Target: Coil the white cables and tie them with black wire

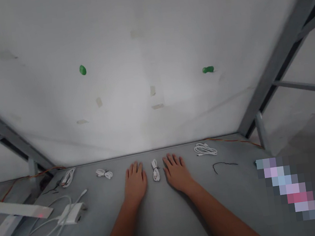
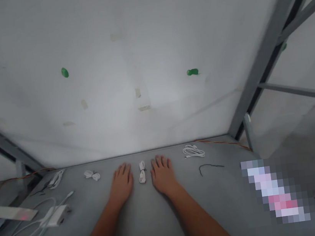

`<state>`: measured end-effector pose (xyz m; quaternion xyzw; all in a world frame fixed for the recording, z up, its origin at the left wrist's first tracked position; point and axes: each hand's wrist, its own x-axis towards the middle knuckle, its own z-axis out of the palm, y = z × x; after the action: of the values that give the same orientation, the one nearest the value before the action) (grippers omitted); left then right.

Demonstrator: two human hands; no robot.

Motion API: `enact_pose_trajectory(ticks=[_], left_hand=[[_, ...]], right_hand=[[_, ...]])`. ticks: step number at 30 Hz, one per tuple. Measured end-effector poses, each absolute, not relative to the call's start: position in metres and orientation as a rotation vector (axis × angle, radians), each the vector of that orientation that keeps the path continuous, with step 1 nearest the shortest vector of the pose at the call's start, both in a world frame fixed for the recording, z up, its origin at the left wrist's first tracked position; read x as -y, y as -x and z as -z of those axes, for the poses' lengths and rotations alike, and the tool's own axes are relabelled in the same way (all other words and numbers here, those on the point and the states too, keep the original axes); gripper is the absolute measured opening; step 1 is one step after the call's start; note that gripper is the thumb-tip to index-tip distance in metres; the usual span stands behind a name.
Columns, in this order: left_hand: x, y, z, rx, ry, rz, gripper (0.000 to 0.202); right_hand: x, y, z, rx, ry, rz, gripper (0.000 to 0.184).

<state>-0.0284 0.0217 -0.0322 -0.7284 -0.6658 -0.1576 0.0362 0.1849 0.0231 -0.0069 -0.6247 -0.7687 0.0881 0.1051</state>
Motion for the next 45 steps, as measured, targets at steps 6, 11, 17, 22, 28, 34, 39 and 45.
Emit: enact_pose_trajectory(ticks=[6,11,17,22,28,34,39,45], left_hand=[[-0.022,0.029,0.032,2.06,2.242,0.472,0.052],[-0.022,0.029,0.031,2.043,2.245,0.48,0.051],[-0.022,0.028,0.031,2.061,2.245,0.466,0.051],[-0.023,0.029,0.032,2.044,2.247,0.494,0.05],[-0.01,0.018,0.011,1.623,2.494,0.827,0.042],[0.013,-0.013,0.003,1.257,2.816,0.815,0.035],[0.007,-0.008,0.001,1.676,2.539,0.557,0.036],[-0.003,0.041,-0.015,2.241,1.808,0.237,0.039]], right_hand=[[-0.023,-0.185,0.008,2.259,1.838,-0.243,0.057],[-0.023,-0.185,0.009,2.25,1.834,-0.237,0.057],[-0.023,-0.186,0.009,2.252,1.829,-0.239,0.057],[-0.021,-0.184,0.008,2.248,1.815,-0.267,0.057],[-0.028,-0.201,-0.008,1.837,2.065,-0.009,0.065],[-0.047,-0.263,-0.013,1.298,2.325,0.253,0.052],[-0.048,-0.273,-0.014,1.271,2.422,0.101,0.041],[-0.033,-0.216,-0.017,1.73,2.136,-0.072,0.03]])
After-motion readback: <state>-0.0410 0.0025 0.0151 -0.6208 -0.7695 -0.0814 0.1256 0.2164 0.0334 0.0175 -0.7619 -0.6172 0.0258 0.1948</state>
